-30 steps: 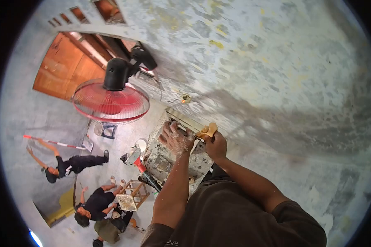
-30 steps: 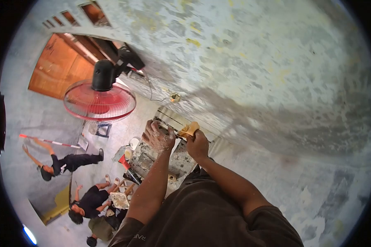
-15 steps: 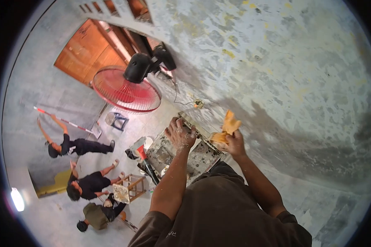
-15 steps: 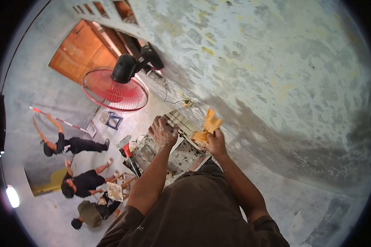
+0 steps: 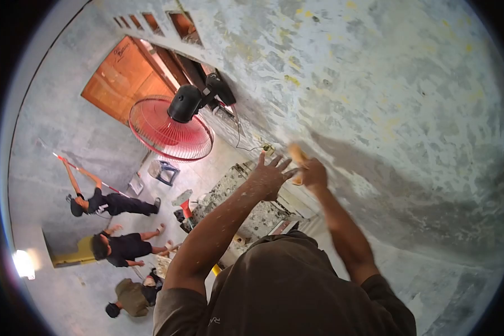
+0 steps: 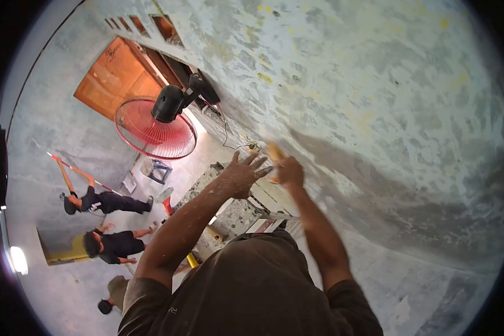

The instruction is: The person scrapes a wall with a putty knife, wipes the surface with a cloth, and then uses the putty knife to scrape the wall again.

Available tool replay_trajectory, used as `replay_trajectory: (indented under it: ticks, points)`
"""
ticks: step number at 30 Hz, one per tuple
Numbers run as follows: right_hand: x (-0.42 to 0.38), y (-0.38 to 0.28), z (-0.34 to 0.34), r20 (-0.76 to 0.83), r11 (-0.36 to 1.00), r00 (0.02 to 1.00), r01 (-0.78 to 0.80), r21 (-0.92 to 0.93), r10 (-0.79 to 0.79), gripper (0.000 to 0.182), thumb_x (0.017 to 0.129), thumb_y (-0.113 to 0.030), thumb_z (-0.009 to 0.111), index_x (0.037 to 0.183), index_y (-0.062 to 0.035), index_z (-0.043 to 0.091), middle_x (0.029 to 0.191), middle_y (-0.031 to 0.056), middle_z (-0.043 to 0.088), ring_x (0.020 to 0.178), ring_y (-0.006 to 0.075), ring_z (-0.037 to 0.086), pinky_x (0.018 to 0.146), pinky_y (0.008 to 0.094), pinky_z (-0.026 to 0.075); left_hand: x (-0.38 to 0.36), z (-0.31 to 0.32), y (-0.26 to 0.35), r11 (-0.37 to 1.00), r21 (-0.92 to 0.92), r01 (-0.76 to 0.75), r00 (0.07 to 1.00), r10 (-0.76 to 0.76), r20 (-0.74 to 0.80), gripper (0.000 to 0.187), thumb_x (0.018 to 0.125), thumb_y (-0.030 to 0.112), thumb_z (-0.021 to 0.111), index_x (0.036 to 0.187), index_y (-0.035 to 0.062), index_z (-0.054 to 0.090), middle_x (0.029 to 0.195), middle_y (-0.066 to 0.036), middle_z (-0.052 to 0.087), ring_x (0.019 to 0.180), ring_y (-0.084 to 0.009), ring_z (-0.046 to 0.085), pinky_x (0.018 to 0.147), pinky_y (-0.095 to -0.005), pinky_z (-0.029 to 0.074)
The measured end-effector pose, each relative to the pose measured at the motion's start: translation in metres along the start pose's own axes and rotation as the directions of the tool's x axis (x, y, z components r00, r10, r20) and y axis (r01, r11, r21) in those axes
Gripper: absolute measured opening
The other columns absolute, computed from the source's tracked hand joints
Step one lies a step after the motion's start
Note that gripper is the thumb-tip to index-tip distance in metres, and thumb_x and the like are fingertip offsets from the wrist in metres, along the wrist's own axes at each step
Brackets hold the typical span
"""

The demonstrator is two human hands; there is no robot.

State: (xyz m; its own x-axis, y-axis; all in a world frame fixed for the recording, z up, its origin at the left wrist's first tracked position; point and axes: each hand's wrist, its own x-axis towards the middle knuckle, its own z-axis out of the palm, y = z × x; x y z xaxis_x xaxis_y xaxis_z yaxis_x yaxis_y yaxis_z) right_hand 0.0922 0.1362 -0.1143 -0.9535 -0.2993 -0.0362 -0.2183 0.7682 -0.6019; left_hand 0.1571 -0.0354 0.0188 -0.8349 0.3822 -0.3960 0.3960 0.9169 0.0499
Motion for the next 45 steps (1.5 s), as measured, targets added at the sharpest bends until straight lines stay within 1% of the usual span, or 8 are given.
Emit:
replay_trajectory:
  ticks: [9,12,22,28,34,37,40,45]
  points:
    - [-0.039,-0.076,-0.018,-0.403,0.732,0.684,0.680,0.051,-0.608,0.016,0.086,-0.013,0.063,0.099,-0.0040,0.062,0.096,0.0178,0.063,0.093,0.0356,0.061,0.079,0.0430,0.051,0.032,0.028,-0.007,0.983,0.060,-0.173,0.963,0.181,-0.197,0.087,0.075,0.032,0.075,0.148,0.0155,0.030,0.157,-0.013,0.021,0.145,-0.0293,0.021,0.112,-0.0665,0.015]
    - [-0.012,-0.005,-0.022,0.056,0.999,0.998,-0.027,0.044,0.025,0.023,0.081,-0.016,0.066,0.103,-0.0071,0.065,0.094,0.0181,0.064,0.090,0.0349,0.062,0.074,0.0441,0.051,-0.004,-0.004,-0.010,0.764,-0.645,0.020,0.992,-0.093,-0.080,0.095,0.074,0.036,0.078,0.150,0.0119,0.025,0.153,-0.019,0.028,0.141,-0.0349,0.029,0.112,-0.0596,0.024]
    - [-0.053,-0.089,-0.068,-0.283,0.779,0.884,0.462,0.423,-0.371,0.028,0.079,-0.001,0.063,0.108,-0.0037,0.061,0.105,0.0201,0.060,0.095,0.0391,0.061,0.079,0.0438,0.050,0.000,0.047,0.008,-0.360,-0.923,-0.137,0.980,-0.183,-0.074,0.046,0.092,0.025,0.065,0.127,0.0010,0.049,0.108,-0.008,0.062,0.098,-0.0173,0.062,0.080,-0.0319,0.051]
    - [-0.041,-0.078,-0.096,-0.084,0.785,0.953,0.287,0.549,-0.290,0.031,0.084,-0.003,0.065,0.114,-0.0037,0.062,0.108,0.0159,0.064,0.089,0.0294,0.064,0.070,0.0384,0.051,-0.011,0.011,0.005,-0.252,-0.952,-0.172,0.938,-0.337,-0.080,0.040,0.091,0.031,0.065,0.113,-0.0031,0.060,0.096,-0.010,0.066,0.081,-0.0164,0.065,0.071,-0.0280,0.052]
    - [-0.030,-0.059,-0.094,0.137,-0.195,0.930,-0.212,0.957,-0.340,0.093,0.086,-0.080,0.016,0.149,-0.0137,0.030,0.144,0.0163,0.044,0.125,0.0283,0.049,0.104,0.0437,0.038,-0.026,-0.005,-0.015,-0.607,-0.609,-0.510,0.858,-0.405,-0.315,0.019,0.100,0.023,0.051,0.092,0.0068,0.056,0.090,-0.007,0.063,0.073,-0.0155,0.063,0.065,-0.0305,0.056]
    - [-0.024,-0.079,-0.091,0.237,-0.419,0.961,-0.275,0.865,-0.141,0.095,0.085,-0.081,0.020,0.153,-0.0157,0.019,0.156,0.0160,0.023,0.136,0.0303,0.036,0.111,0.0451,0.030,-0.035,-0.056,0.030,-0.447,-0.662,-0.602,0.762,-0.568,-0.310,0.014,0.099,0.019,0.050,0.095,0.0074,0.055,0.094,-0.007,0.061,0.073,-0.0183,0.063,0.065,-0.0314,0.056]
    - [0.002,-0.097,-0.061,0.146,-0.431,0.950,-0.257,0.865,-0.275,0.099,0.082,-0.084,0.025,0.154,-0.0189,0.013,0.159,0.0142,0.014,0.143,0.0341,0.021,0.114,0.0500,0.022,0.005,-0.032,0.066,0.815,-0.520,-0.256,0.653,-0.250,-0.715,0.031,0.078,0.008,0.063,0.109,0.0093,0.057,0.093,-0.014,0.062,0.084,-0.0316,0.064,0.068,-0.0410,0.052]
    - [0.016,-0.093,-0.044,0.029,-0.590,0.843,-0.400,0.701,-0.537,0.102,0.077,-0.087,0.029,0.154,-0.0221,0.015,0.156,0.0166,0.023,0.144,0.0339,0.020,0.114,0.0534,0.021,0.033,-0.022,0.057,0.948,-0.151,-0.279,0.352,-0.045,-0.935,0.017,0.081,0.016,0.061,0.097,0.0097,0.062,0.085,-0.016,0.063,0.078,-0.0372,0.063,0.070,-0.0434,0.052]
